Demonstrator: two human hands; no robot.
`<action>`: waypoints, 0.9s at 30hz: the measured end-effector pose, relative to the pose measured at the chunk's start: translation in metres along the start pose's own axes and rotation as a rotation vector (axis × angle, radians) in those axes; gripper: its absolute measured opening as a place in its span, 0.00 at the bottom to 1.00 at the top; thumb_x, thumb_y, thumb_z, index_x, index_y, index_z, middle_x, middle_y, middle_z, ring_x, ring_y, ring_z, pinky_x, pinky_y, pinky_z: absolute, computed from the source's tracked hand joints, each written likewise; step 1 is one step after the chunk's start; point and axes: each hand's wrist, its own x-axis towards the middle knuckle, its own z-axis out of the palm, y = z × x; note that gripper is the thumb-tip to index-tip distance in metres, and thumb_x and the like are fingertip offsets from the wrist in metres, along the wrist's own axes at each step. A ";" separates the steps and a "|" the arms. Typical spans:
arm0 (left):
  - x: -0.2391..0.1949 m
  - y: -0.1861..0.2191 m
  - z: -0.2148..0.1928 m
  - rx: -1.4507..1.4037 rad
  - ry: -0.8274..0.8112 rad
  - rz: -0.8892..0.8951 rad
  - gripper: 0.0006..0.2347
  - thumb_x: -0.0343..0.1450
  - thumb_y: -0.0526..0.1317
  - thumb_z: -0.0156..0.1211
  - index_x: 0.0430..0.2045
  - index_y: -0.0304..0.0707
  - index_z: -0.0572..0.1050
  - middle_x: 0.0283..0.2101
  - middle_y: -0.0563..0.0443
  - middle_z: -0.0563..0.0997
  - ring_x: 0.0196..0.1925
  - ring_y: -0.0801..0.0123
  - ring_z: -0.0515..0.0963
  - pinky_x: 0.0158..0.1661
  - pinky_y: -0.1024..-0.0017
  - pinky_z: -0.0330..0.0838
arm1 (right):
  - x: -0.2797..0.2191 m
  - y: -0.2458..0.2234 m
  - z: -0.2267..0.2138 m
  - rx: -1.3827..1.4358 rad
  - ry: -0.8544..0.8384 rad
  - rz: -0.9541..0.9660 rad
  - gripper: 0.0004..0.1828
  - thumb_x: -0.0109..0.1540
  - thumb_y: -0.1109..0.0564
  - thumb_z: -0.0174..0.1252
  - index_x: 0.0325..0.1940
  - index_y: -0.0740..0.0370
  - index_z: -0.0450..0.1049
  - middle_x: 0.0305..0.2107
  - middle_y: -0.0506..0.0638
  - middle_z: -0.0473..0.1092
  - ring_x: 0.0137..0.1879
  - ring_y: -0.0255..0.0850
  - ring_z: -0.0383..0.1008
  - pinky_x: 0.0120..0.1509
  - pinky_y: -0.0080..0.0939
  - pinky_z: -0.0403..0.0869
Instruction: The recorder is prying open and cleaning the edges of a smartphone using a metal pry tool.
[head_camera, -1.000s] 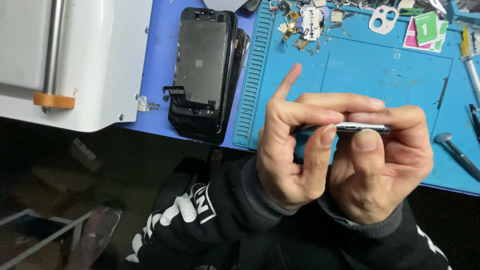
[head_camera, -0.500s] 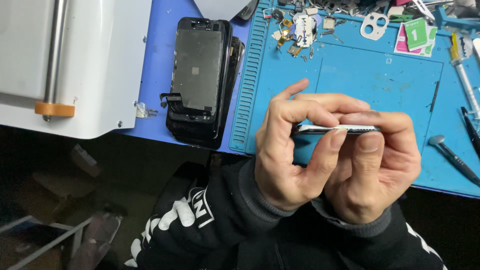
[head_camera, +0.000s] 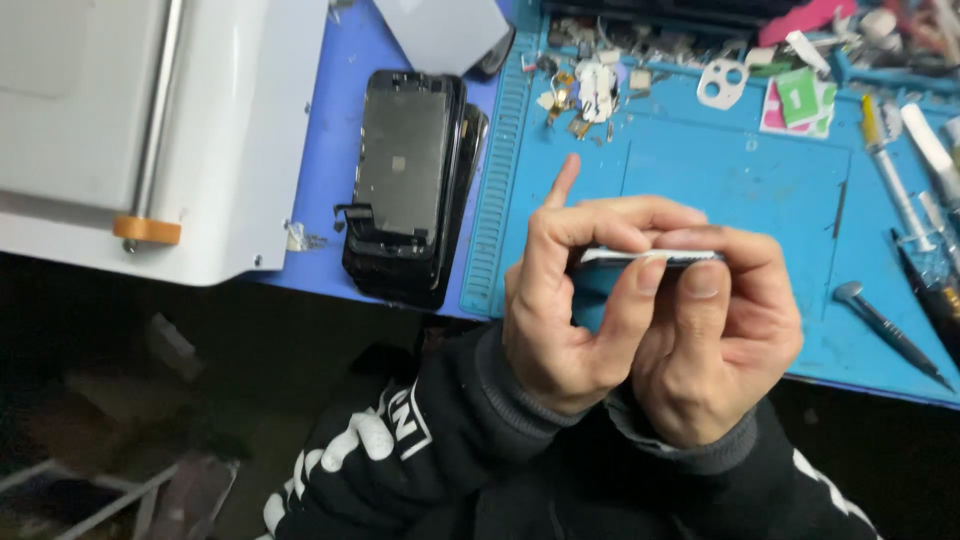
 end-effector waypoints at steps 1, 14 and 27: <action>-0.003 0.004 -0.002 -0.002 -0.004 0.029 0.07 0.82 0.37 0.55 0.48 0.41 0.62 0.49 0.44 0.84 0.51 0.67 0.86 0.77 0.50 0.47 | -0.003 0.000 0.000 0.007 -0.002 -0.029 0.12 0.81 0.57 0.53 0.56 0.73 0.69 0.46 0.56 0.74 0.48 0.34 0.71 0.56 0.30 0.71; 0.005 0.000 0.003 0.037 0.023 0.038 0.08 0.78 0.36 0.61 0.44 0.39 0.67 0.47 0.43 0.86 0.49 0.63 0.88 0.76 0.47 0.62 | 0.002 0.012 -0.001 0.101 -0.007 0.107 0.09 0.72 0.62 0.51 0.53 0.71 0.71 0.47 0.56 0.75 0.52 0.35 0.73 0.60 0.34 0.72; 0.006 0.004 0.005 0.025 0.054 0.069 0.08 0.77 0.35 0.62 0.44 0.37 0.68 0.44 0.42 0.86 0.49 0.62 0.89 0.78 0.46 0.59 | 0.004 0.005 0.004 0.024 -0.017 0.087 0.07 0.72 0.62 0.50 0.51 0.69 0.70 0.45 0.54 0.75 0.50 0.34 0.72 0.59 0.33 0.71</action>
